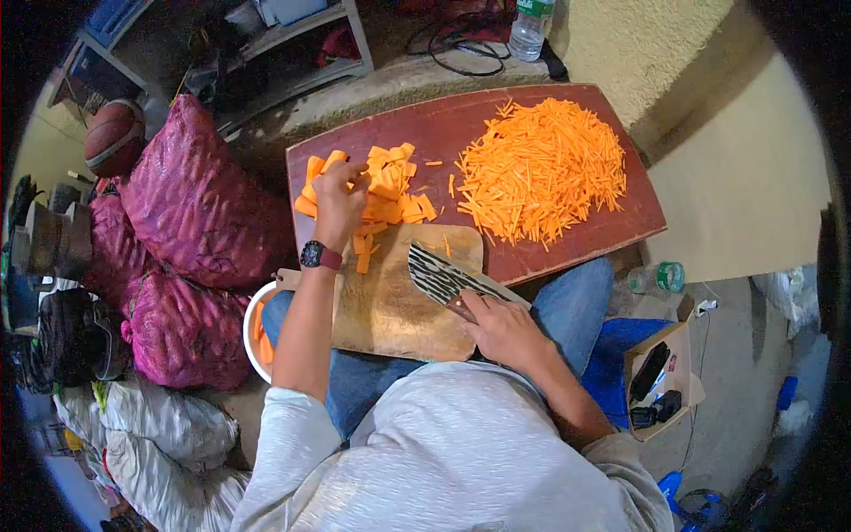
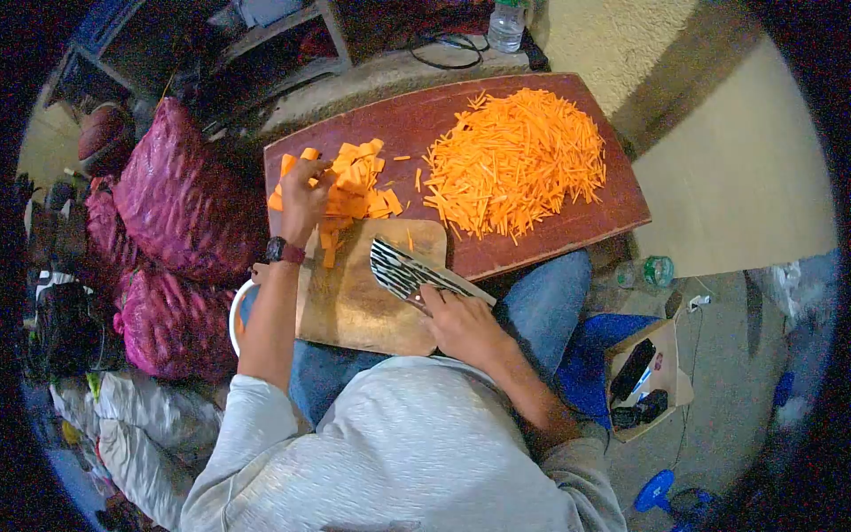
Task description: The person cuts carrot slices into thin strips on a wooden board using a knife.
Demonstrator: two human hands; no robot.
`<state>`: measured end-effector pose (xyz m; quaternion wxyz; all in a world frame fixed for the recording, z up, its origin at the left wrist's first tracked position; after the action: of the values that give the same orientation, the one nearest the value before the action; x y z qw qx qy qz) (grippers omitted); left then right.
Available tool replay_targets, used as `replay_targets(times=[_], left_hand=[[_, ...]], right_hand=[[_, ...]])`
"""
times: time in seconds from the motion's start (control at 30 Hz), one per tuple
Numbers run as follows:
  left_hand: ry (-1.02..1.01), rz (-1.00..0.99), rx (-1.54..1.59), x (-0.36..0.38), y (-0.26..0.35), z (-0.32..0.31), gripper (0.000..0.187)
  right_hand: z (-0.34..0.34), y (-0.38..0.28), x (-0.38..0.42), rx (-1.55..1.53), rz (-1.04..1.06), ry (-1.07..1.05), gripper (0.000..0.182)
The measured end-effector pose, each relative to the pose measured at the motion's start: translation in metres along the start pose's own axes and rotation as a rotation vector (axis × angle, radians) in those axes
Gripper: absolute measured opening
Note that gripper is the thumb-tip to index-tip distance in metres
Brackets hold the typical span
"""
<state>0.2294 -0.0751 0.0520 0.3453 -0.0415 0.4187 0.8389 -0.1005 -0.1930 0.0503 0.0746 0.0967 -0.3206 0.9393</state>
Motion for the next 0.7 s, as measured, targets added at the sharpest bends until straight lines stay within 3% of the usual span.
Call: replay_targets(times=[0.07,0.13,0.2,0.27,0.37,0.7], left_hand=[[0.089,0.038,0.182,0.018,0.015,0.013,0.033],[0.129,-0.210,0.035,0.052,0.047,0.022,0.027],[0.147,-0.323,-0.161,0.103,0.082,0.010,0.022],[-0.053,-0.393,-0.119,0.150,0.097,-0.009,0.021],[-0.217,-0.325,-0.044,0.190,0.123,-0.025,0.031],[-0.205,-0.224,-0.158,0.183,0.102,-0.021,0.038]], right_hand=[[0.009,-0.002,0.001,-0.072,0.050,0.099,0.038],[0.017,-0.003,0.002,-0.150,0.046,0.170,0.038],[0.027,-0.001,0.006,-0.227,0.031,0.243,0.039],[0.032,0.003,0.002,-0.419,-0.031,0.153,0.041],[0.039,-0.005,0.003,-0.505,-0.036,0.095,0.041],[0.024,-0.021,-0.002,-0.520,0.026,0.021,0.047]])
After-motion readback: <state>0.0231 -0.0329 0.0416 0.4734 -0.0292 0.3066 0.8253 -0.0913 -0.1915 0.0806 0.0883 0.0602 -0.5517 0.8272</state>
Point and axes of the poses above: each hand's wrist, its own x-axis away from the middle knuckle, its own z-axis out of the back of the hand, y = z × x, the point moved 6 cm from there along -x, towards the middle knuckle, and after that the axes turned 1 degree about -y, right-handed, at the moved point
